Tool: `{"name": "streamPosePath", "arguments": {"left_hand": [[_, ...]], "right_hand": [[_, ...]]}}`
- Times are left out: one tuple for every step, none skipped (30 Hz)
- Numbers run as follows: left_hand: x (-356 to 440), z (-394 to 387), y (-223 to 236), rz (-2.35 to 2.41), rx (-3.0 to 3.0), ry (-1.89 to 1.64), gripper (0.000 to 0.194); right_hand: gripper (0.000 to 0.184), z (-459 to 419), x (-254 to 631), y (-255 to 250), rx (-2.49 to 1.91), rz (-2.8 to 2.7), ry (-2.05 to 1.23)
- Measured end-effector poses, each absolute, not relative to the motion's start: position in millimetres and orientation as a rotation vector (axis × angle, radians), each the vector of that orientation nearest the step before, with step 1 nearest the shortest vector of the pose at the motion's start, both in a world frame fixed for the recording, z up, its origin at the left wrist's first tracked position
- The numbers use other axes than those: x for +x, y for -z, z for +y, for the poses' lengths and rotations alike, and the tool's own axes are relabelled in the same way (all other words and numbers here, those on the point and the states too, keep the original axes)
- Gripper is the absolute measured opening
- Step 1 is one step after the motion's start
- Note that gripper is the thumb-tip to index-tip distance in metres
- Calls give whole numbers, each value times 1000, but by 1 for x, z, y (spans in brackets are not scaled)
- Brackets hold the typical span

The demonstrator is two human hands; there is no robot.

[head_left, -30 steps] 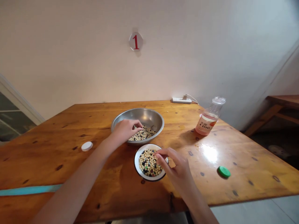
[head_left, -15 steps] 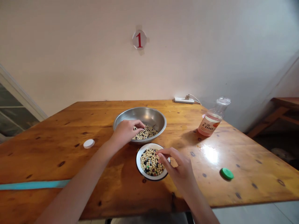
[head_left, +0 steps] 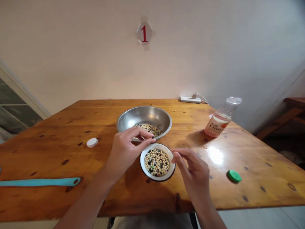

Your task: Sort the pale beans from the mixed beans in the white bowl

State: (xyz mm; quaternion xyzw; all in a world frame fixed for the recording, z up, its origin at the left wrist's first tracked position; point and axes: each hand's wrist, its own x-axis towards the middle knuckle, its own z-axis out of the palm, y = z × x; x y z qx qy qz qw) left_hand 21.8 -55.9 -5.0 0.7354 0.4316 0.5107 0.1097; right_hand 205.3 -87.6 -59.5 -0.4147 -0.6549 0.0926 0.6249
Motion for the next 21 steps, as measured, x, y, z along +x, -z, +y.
{"name": "streamPosePath", "arguments": {"left_hand": [[23,-59,6,1266,2181,-1526,6],[23,-61,7,1264,2206,-1545,7],[24,-62,8,1260,2240,-1560,8],[24,-63,9,1258,2280,-1575,9],[24,-64,10,1254,2328,-1591,9],[24,-65,11,1248,2382,-1605,9],[24,-65,12,1240,2438,-1621,9],[24,-65,12,1232,2490,-1635,9],[24,-65,13,1225,2537,-1648,8],[24,-66,14,1220,2577,-1657,8],[24,-66,14,1218,2609,-1660,8],[24,-66,14,1218,2636,-1665,8],[24,-66,14,1217,2661,-1668,8],[24,-67,14,1215,2687,-1669,8],[24,-67,13,1211,2710,-1672,8],[24,-67,13,1208,2733,-1673,8],[24,-68,13,1204,2754,-1669,8],[24,-68,13,1202,2773,-1660,8],[24,-69,14,1204,2788,-1651,7],[24,-69,14,1206,2805,-1639,7],[23,-70,14,1206,2821,-1627,6]], "right_hand": [[10,-88,205,60,-950,-1510,-210],[11,-87,205,60,-948,-1520,-203],[11,-87,205,60,-944,-1532,-191],[11,-87,204,60,-940,-1547,-178],[11,-87,204,59,-935,-1565,-165],[11,-87,203,59,-929,-1586,-155],[11,-87,203,58,-924,-1606,-149],[11,-88,203,58,-922,-1626,-149],[12,-88,202,57,-921,-1643,-151],[12,-88,202,57,-923,-1654,-154],[12,-88,202,56,-927,-1660,-159],[12,-88,201,56,-931,-1662,-163],[12,-89,201,56,-935,-1661,-167],[12,-89,201,56,-935,-1661,-171],[12,-89,201,56,-933,-1662,-174],[12,-89,201,55,-931,-1664,-182],[12,-89,201,55,-929,-1668,-195],[12,-89,202,55,-929,-1667,-212],[12,-89,202,55,-932,-1665,-231],[12,-89,202,54,-934,-1662,-246],[12,-89,202,54,-936,-1663,-254]]}}
